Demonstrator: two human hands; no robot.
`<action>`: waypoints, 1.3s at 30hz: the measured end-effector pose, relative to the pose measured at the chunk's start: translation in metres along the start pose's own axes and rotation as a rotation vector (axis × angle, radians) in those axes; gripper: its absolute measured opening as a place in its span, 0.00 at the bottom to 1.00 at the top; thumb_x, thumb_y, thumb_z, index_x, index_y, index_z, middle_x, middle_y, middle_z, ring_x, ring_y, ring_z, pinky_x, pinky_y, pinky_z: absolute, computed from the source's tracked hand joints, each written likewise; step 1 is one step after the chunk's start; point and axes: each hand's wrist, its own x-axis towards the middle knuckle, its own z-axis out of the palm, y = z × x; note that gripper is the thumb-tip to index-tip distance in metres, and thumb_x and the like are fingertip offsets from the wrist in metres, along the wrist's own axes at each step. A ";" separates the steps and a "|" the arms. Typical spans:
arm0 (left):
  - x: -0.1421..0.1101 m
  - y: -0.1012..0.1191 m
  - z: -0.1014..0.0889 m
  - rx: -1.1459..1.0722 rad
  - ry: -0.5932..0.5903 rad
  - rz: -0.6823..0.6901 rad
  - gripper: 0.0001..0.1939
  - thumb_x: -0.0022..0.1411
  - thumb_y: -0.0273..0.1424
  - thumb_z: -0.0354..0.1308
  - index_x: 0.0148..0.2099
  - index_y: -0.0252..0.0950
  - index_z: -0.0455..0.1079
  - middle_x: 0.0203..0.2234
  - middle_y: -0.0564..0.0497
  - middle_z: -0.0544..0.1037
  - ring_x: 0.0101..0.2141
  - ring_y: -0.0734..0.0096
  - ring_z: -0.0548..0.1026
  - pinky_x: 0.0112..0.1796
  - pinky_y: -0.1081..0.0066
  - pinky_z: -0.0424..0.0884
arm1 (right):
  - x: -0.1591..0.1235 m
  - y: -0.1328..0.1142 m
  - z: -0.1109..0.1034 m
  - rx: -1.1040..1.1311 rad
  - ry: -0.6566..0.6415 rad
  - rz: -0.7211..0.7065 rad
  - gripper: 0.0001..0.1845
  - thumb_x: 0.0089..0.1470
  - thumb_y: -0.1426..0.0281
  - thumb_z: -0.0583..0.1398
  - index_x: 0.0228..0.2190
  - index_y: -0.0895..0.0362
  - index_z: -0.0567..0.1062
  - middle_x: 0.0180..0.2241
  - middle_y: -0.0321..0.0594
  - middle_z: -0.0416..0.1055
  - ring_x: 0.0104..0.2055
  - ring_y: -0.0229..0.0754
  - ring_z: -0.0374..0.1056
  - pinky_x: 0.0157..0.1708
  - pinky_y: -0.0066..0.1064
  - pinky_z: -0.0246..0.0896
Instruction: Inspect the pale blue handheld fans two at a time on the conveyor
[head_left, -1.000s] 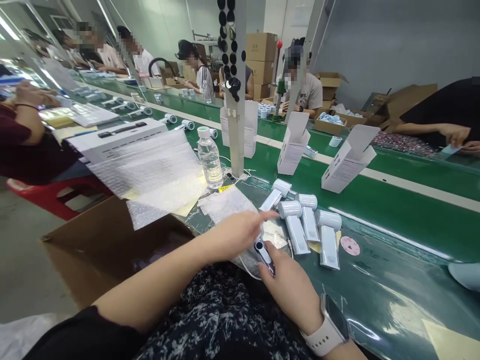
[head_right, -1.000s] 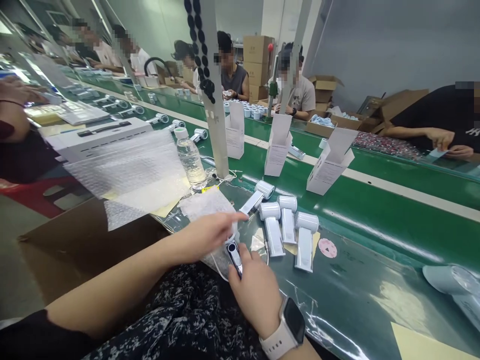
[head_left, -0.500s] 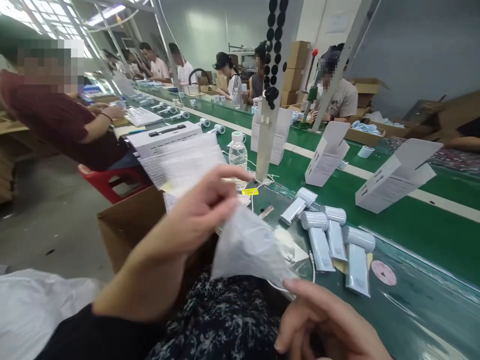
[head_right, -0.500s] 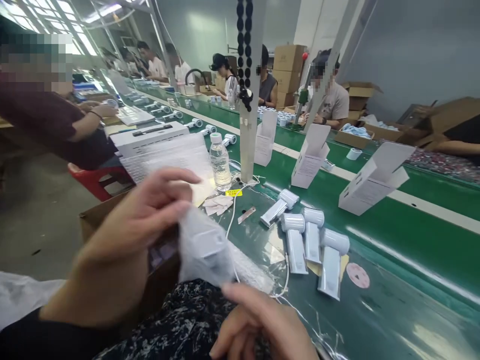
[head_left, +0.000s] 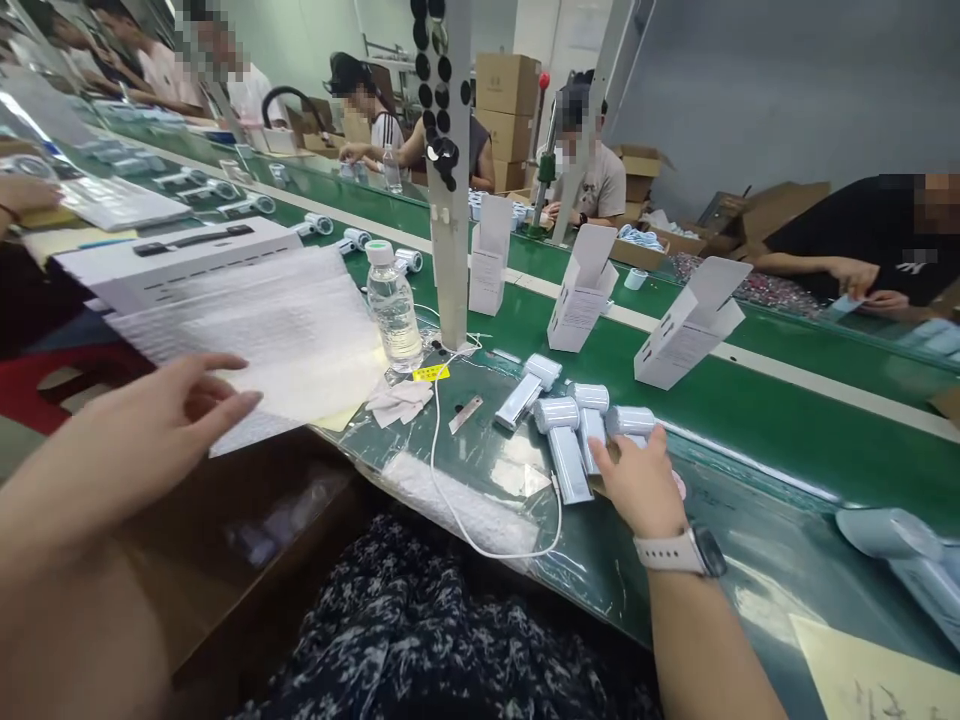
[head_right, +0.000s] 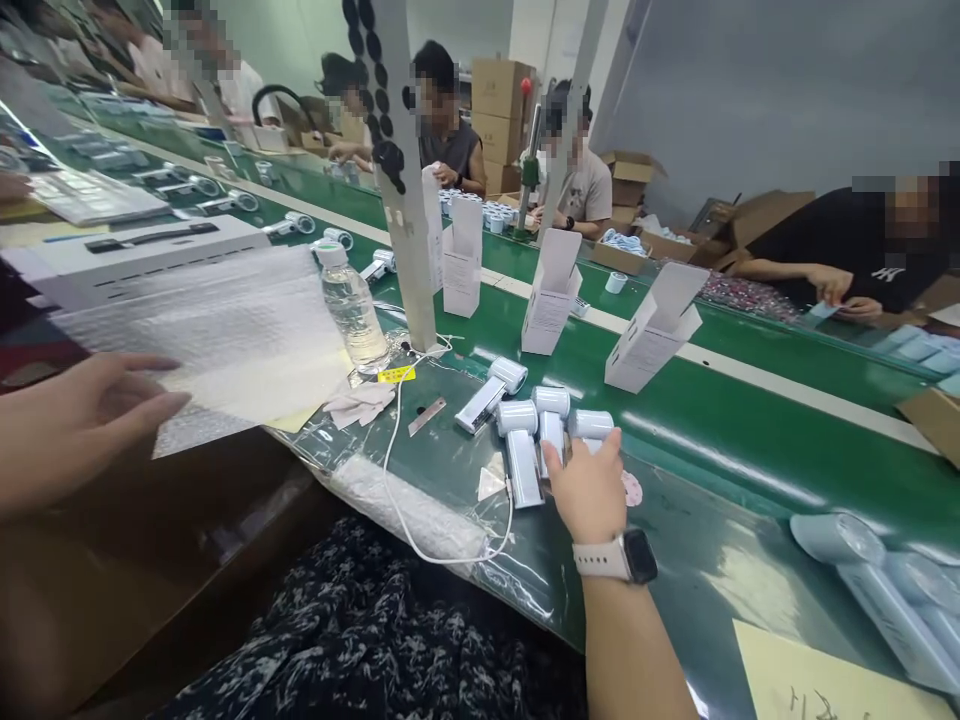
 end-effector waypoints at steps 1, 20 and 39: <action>-0.002 0.018 -0.001 0.033 -0.063 -0.025 0.20 0.64 0.43 0.56 0.55 0.42 0.65 0.34 0.58 0.75 0.32 0.68 0.72 0.36 0.74 0.58 | 0.005 -0.004 0.001 -0.004 -0.003 0.016 0.24 0.58 0.56 0.57 0.44 0.61 0.79 0.64 0.70 0.52 0.61 0.76 0.58 0.52 0.65 0.56; -0.088 0.180 0.150 -1.746 -0.879 0.164 0.31 0.57 0.54 0.62 0.54 0.38 0.71 0.49 0.40 0.79 0.53 0.53 0.74 0.52 0.57 0.71 | -0.064 -0.065 -0.038 0.366 -0.042 -0.300 0.29 0.54 0.54 0.61 0.50 0.61 0.79 0.71 0.56 0.45 0.69 0.66 0.49 0.64 0.58 0.52; -0.052 0.143 0.101 -1.679 -0.544 0.054 0.40 0.38 0.71 0.58 0.34 0.39 0.68 0.42 0.43 0.81 0.51 0.43 0.76 0.45 0.53 0.75 | -0.064 -0.054 -0.010 0.480 -0.238 -0.330 0.09 0.60 0.67 0.55 0.28 0.54 0.70 0.44 0.55 0.76 0.49 0.58 0.70 0.46 0.51 0.65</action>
